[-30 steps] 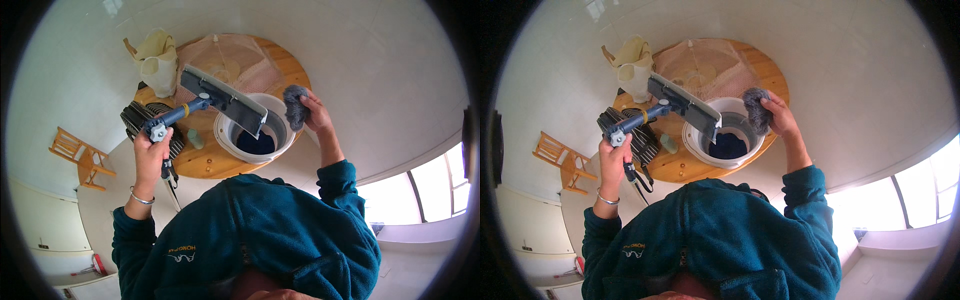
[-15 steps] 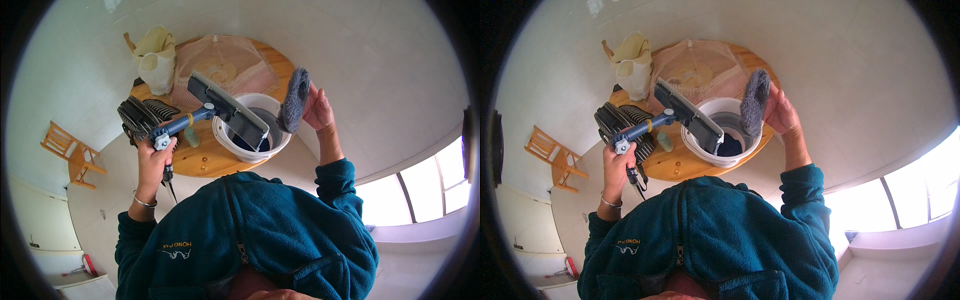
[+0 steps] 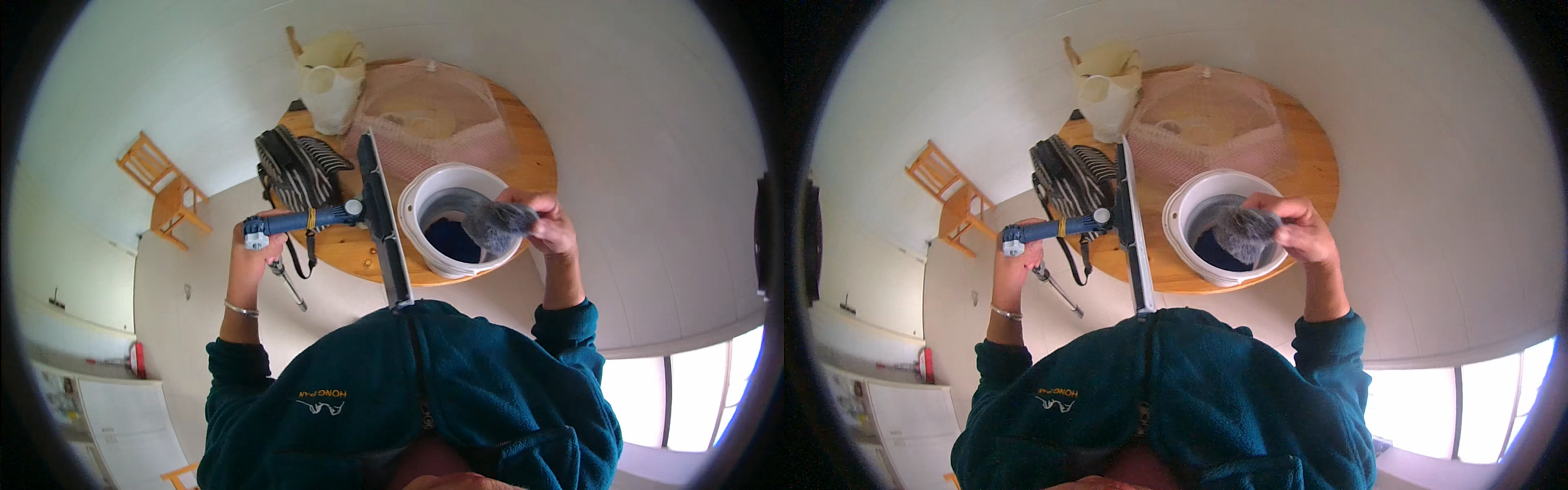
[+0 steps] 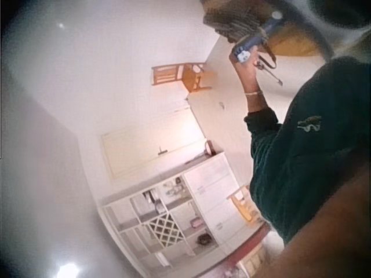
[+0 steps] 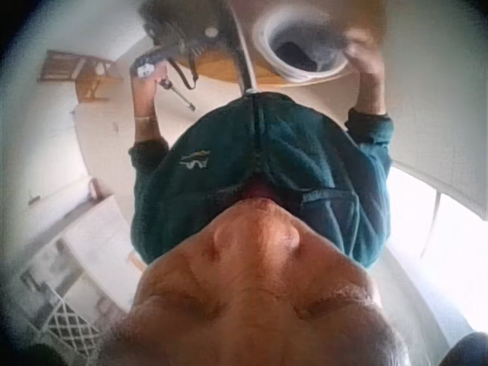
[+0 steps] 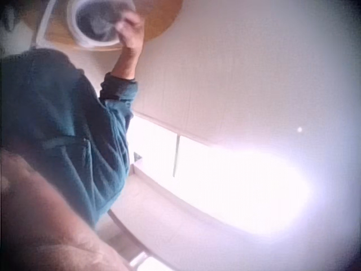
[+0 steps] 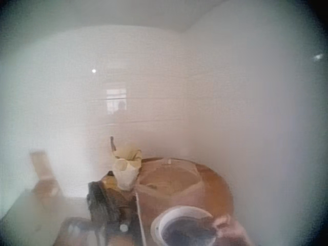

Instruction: The person rinses a gray microfiber pad at the kitchen sink, then assembles a flat mop by attaching the pad to the mop head and connecting the handle. The person adjusts the mop head and handle, then dips the mop into a bucket of water.

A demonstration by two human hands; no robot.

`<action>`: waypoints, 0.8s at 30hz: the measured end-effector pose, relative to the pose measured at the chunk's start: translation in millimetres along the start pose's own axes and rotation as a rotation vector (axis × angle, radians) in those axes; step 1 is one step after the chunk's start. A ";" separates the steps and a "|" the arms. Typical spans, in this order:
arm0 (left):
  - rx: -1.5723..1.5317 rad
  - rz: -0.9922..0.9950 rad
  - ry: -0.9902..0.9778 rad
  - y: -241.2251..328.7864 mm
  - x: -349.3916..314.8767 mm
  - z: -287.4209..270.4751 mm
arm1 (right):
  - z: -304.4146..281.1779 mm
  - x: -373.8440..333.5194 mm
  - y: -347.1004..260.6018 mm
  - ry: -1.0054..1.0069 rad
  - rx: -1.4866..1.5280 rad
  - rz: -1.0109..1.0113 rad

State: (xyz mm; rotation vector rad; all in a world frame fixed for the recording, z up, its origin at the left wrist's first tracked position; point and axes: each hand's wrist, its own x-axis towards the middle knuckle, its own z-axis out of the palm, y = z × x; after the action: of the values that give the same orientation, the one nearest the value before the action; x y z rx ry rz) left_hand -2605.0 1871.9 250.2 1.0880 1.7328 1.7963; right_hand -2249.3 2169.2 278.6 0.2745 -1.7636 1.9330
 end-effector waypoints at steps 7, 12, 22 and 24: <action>-0.448 0.069 -0.160 -40.3 -4.9 -72.5 | 40.5 14.1 23.1 -0.112 0.404 0.018; -0.670 0.217 -0.178 -67.8 -13.7 -126.6 | 95.3 28.1 29.2 -0.053 0.110 0.060; -0.911 0.273 -0.216 -61.2 -76.2 -184.2 | 243.0 106.0 81.8 0.149 0.162 0.218; -0.862 0.241 -0.180 -58.2 -76.1 -187.8 | 258.3 141.6 92.6 0.096 0.165 0.202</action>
State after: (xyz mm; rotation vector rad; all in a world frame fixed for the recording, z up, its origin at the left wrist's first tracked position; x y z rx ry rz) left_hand -2714.8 1702.1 190.4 1.0281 0.5934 2.1687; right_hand -2462.9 1947.3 300.3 0.0596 -1.6251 2.2004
